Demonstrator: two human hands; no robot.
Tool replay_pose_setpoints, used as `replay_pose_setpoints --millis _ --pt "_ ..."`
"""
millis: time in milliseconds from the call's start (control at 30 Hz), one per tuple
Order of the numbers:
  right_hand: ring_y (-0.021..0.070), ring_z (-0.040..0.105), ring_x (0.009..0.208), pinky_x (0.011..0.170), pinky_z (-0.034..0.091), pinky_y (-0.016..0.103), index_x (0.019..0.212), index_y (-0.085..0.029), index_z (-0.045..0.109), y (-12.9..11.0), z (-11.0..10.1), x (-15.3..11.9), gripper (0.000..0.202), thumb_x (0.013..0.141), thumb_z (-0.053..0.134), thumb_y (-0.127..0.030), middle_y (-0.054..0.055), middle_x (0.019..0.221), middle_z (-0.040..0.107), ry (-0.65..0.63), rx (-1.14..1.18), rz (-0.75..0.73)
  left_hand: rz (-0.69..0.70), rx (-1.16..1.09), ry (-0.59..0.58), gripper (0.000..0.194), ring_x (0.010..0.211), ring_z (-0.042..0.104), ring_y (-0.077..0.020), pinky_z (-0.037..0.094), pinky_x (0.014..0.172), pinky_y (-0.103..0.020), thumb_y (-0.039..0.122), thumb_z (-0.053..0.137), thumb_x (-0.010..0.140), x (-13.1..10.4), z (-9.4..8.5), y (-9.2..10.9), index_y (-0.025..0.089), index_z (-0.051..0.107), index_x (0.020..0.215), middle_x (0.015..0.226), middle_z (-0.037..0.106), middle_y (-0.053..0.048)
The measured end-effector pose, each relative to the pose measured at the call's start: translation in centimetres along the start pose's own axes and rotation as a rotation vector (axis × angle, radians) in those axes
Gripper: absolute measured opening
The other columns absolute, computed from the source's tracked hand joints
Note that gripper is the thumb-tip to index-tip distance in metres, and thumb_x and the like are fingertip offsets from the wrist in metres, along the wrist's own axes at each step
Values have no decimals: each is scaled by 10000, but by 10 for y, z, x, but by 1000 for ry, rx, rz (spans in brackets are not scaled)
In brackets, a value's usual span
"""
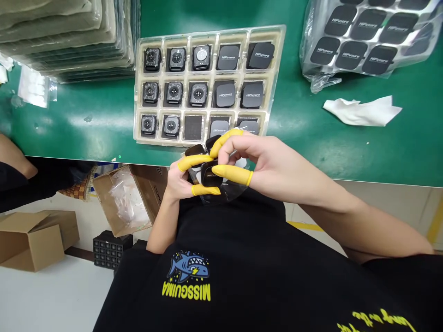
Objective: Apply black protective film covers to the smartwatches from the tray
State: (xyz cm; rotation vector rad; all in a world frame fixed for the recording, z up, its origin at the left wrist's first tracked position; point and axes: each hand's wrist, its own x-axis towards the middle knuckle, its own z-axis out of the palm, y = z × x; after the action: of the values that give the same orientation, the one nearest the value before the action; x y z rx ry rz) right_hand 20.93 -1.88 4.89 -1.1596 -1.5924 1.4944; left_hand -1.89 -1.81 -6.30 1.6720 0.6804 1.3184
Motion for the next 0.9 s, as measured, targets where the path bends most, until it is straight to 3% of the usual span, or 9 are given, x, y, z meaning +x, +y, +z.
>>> replay_pose_setpoints --millis 200,400,600,800,900 --pt "217 655 892 794 578 358 849 -237 668 2 2 0 186 999 752 -308 57 1037 747 9 -20 -29 -76 67 -14 846 950 878 -294 741 900 -412 631 1088 536 -5 -1 -1 263 843 1257 1092 887 -72" --pt "206 644 842 760 570 355 837 -245 669 3 1 1 174 992 743 -276 41 993 736 -8 -15 -25 -11 36 36 852 894 879 -262 736 832 -357 601 1092 563 -6 -1 -3 275 831 1305 1086 894 -62" --pt "225 661 878 765 569 373 847 -243 682 4 0 2 161 983 756 -288 54 1021 743 -14 -13 -22 -68 66 1 854 902 879 -275 739 845 -377 613 1101 512 -6 -3 -2 265 851 1251 1060 892 -62" --pt "229 660 903 765 550 369 860 -244 693 4 0 3 135 981 747 -269 51 1027 743 -29 -5 -9 -65 21 9 778 921 877 -264 733 862 -364 660 1043 627 -5 -4 0 262 848 1267 1056 894 -70" --pt "232 660 908 770 548 377 874 -245 698 4 0 3 117 980 745 -259 52 1030 741 -32 -6 -9 -49 28 15 804 905 875 -261 730 849 -359 649 1053 612 -5 -4 0 256 844 1282 1052 892 -72"
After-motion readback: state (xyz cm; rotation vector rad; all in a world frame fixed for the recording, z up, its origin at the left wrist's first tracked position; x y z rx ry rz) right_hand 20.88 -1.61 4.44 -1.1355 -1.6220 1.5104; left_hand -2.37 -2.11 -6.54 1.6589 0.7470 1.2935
